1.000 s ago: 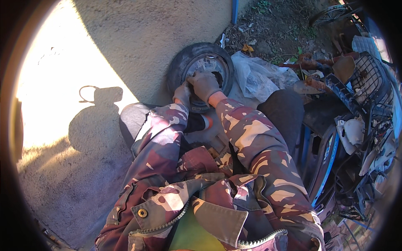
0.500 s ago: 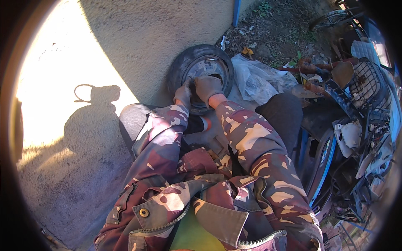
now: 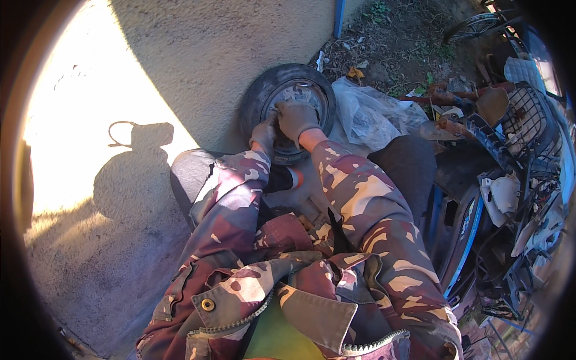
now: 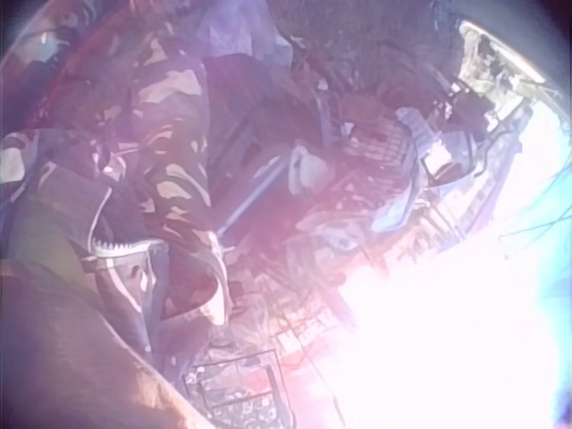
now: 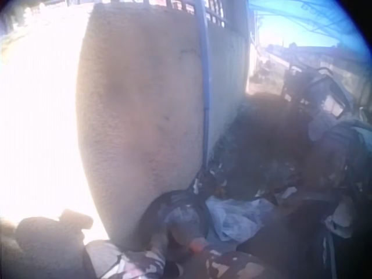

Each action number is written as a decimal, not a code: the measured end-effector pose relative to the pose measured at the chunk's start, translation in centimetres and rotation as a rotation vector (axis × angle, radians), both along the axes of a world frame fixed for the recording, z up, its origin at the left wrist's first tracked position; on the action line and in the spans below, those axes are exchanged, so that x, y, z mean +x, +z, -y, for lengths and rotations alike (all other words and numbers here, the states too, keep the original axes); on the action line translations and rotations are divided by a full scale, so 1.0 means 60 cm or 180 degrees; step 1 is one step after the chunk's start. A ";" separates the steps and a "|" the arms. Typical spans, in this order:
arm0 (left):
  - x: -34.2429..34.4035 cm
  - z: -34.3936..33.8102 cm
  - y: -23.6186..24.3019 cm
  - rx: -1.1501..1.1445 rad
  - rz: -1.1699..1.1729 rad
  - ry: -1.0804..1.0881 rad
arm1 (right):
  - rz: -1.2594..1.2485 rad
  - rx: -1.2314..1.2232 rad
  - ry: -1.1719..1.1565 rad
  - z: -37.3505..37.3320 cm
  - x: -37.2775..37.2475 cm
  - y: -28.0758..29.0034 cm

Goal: The person sits on the ground and works on a wheel hub, using a small tool to remove and adjust internal components. They repeatedly insert and withdraw the tool, then handle small parts with their fingers.

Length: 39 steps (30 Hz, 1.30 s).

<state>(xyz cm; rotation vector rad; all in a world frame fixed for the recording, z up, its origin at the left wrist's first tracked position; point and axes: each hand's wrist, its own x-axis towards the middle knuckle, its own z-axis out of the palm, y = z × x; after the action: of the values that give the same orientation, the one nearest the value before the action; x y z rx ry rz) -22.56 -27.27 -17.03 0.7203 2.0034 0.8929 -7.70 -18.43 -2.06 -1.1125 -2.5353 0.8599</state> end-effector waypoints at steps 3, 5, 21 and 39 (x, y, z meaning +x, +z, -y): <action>0.012 -0.005 0.020 0.0177 0.0329 0.0295 | 0.0020 0.0200 -0.0105 -0.002 0.004 -0.004; 0.018 -0.010 0.030 -0.0018 0.1211 0.0866 | -0.0042 -0.0105 -0.0474 -0.001 0.003 -0.011; 0.017 -0.003 0.058 0.0286 0.1655 0.1195 | -0.0820 -0.0170 -0.0700 0.029 0.000 -0.037; 0.108 0.052 0.274 0.1063 0.2631 0.1694 | -0.1741 -0.3854 -0.1440 0.035 0.136 0.035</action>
<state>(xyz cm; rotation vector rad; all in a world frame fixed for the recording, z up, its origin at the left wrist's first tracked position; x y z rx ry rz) -16.09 -30.36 -0.59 -0.0699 1.3025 1.5506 0.49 -20.51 0.01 -1.3283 -1.1123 2.2257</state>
